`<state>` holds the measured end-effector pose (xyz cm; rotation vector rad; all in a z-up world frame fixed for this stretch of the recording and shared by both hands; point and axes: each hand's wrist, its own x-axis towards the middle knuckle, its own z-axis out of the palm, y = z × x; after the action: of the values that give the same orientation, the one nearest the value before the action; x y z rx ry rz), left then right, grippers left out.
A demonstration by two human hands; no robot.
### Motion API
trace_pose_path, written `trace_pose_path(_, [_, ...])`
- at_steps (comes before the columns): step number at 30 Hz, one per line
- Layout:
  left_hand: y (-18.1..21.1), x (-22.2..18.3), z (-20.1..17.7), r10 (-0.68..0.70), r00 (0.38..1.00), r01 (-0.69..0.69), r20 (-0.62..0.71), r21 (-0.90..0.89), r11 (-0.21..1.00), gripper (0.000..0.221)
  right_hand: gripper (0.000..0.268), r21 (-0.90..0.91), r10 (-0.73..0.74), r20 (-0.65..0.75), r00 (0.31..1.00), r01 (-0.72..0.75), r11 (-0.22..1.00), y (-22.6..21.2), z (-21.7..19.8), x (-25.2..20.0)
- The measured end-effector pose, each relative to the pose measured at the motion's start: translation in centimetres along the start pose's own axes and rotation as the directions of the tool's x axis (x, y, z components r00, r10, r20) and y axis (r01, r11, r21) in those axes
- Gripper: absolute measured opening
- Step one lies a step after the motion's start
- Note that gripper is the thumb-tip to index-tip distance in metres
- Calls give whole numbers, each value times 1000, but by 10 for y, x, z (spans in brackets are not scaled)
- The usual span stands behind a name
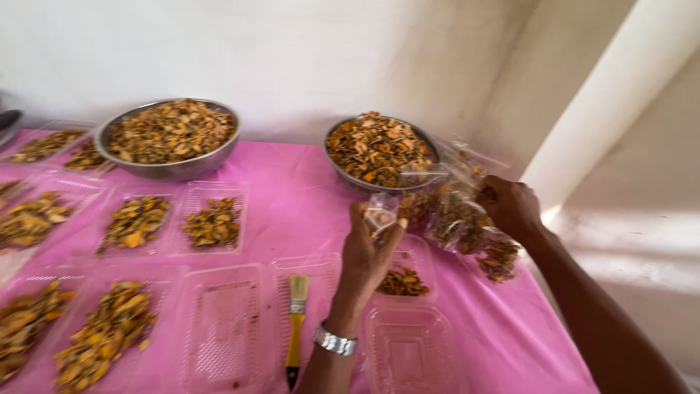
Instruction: Packaging dried leaves into small plastic bags from trays on a table.
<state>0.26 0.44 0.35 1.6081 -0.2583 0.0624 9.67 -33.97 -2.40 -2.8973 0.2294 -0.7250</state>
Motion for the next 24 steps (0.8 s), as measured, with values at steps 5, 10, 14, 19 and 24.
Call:
trace_pose_path(5, [-9, 4, -6, -13, 999, 15, 51, -35, 999, 59, 13, 1, -99, -31, 995, 99, 995, 10, -7, -2])
trace_pose_path(10, [-11, 3, -5, 30, 998, -29, 63, -22, 999, 56, 13, 101, -97, -12, 995, 97, 990, 0, -29, -17])
trace_pose_path(14, [-7, 3, -5, 17, 997, -18, 73, 11, 1000, 57, 17, 105, -52, -39, 998, 55, 993, -3, -42, -27])
trace_pose_path(19, [-11, 5, -2, 30, 994, -26, 107, -36, 999, 61, 8, 94, -87, -98, 991, 97, 991, 1, -63, -28])
trace_pose_path(24, [-10, 5, -2, 13, 997, -12, 77, -10, 1000, 60, 6, 246, -19, -93, 996, 41, 968, -6, -100, -55])
